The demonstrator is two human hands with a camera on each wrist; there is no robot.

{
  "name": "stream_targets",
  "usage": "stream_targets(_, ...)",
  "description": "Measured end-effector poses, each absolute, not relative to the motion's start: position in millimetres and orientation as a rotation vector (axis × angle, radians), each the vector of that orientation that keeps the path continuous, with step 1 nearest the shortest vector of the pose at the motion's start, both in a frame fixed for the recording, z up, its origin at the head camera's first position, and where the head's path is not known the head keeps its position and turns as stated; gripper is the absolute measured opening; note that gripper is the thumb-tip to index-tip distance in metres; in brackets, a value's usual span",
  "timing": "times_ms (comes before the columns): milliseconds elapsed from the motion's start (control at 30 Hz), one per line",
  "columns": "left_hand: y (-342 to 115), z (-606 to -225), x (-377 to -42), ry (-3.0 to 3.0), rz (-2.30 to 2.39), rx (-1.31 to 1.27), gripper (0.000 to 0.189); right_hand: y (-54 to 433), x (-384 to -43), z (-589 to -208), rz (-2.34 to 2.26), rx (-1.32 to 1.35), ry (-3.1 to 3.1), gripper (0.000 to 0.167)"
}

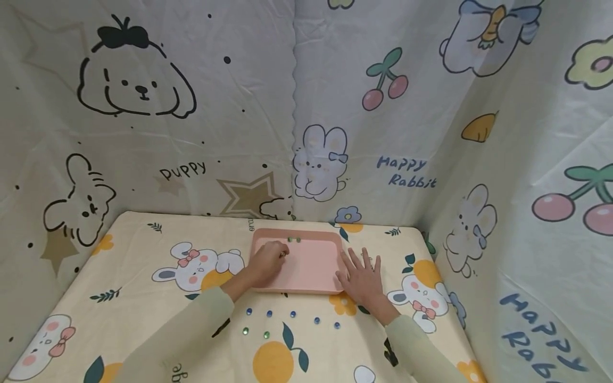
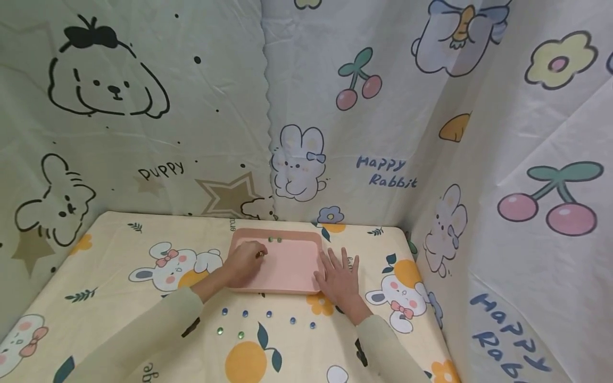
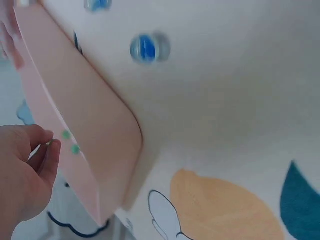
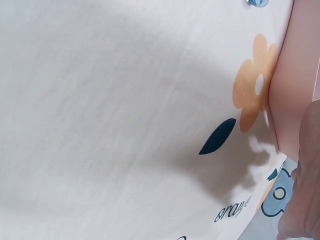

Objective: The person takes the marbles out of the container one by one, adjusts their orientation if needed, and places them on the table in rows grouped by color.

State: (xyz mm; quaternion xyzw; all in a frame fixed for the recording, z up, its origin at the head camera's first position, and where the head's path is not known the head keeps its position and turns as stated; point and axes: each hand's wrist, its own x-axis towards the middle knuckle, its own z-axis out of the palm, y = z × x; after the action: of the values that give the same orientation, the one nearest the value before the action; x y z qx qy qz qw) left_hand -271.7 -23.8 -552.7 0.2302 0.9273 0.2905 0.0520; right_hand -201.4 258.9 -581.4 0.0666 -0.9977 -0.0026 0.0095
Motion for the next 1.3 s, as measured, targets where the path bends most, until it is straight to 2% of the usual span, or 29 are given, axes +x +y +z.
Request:
stream_targets(600, -27, -525, -192, 2.725, 0.93, 0.956, 0.015, 262, -200, -582, -0.041, 0.19, -3.146, 0.067)
stream_targets(833, -30, -528, -169, 2.628, 0.867, 1.123, 0.014, 262, -201, -584, -0.02, 0.174, -3.158, 0.067)
stream_targets(1300, -22, -553, -135, 2.536, 0.646, 1.164, 0.012, 259, -202, -581, 0.014, 0.189, -3.127, 0.067)
